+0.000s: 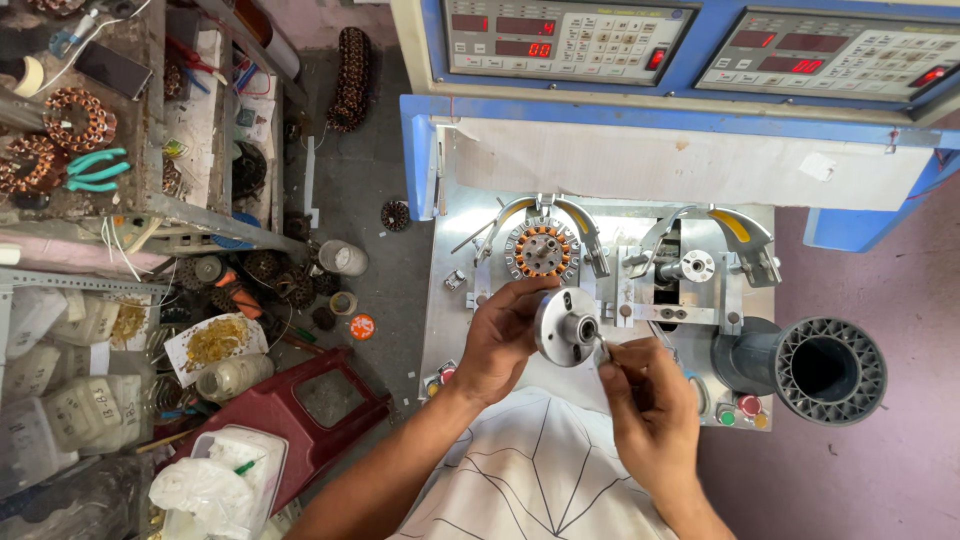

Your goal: The person assembles metal motor components by inserting small internal parts and tightening them with a hex key.

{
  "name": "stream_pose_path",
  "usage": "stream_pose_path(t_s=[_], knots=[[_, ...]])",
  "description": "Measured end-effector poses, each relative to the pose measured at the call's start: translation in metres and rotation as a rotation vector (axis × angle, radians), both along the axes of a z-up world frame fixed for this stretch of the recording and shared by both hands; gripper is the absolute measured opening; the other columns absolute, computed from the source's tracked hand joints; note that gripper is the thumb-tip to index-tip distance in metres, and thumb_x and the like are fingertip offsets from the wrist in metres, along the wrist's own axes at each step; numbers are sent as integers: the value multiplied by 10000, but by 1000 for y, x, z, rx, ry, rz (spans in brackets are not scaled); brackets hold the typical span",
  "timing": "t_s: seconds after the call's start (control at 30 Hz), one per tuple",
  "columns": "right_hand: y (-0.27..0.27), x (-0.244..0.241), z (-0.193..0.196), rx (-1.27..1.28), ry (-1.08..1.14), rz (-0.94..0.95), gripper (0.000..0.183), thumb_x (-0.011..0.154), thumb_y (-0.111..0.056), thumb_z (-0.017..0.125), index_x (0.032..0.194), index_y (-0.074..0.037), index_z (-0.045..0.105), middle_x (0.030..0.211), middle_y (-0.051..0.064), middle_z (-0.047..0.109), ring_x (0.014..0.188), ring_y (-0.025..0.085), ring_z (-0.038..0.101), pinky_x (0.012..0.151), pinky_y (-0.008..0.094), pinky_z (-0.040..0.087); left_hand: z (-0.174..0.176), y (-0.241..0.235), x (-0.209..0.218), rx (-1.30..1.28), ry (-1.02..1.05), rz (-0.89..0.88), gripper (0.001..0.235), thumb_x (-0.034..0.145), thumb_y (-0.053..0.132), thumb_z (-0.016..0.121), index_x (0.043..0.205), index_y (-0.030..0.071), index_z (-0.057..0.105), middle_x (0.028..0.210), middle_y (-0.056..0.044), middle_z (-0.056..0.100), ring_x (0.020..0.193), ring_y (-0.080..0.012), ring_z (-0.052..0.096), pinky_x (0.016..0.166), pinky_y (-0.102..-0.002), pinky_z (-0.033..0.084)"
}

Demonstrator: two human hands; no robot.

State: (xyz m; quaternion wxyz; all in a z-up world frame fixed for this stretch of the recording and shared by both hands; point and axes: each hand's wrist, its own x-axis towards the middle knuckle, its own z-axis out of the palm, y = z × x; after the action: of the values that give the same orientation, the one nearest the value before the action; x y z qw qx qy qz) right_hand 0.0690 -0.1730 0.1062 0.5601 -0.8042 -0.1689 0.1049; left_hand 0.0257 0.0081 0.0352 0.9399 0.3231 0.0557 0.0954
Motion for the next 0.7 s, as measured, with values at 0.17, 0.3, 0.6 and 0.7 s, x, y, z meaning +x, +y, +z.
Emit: stream_pose_path(t_s=[0.17,0.3,0.6,0.7], knots=[[3,-4,-23,430,364,-22,102,988,44,593,1052,-2,529,931,33,547,627,77,435,506,228,360,10,9,4,262,-46,14,486,1013,-38,653,1476,12,514,1222,-90,660,1113,-145,641,954,-298,555],[10,-8,-19,812,734,-83,155,983,44,524,1124,-22,514,905,48,543,559,80,348,463,229,284,26,9,9,390,-74,8,451,1051,-44,564,1489,32,481,1203,-73,646,1069,-121,620,946,-273,549],[9,-35,-139,637,1194,-136,107,1019,4,512,1117,-36,527,839,91,589,636,181,570,486,324,445,25,-36,11,792,-129,55,409,761,-167,439,947,52,731,887,-33,530,827,-147,571,790,-277,517],[5,14,-203,286,615,33,150,915,40,541,1049,-7,588,853,124,664,737,244,648,595,380,531,-24,-49,72,1152,-119,-277,399,619,-114,500,821,81,784,849,-75,503,803,-224,568,685,-332,484]])
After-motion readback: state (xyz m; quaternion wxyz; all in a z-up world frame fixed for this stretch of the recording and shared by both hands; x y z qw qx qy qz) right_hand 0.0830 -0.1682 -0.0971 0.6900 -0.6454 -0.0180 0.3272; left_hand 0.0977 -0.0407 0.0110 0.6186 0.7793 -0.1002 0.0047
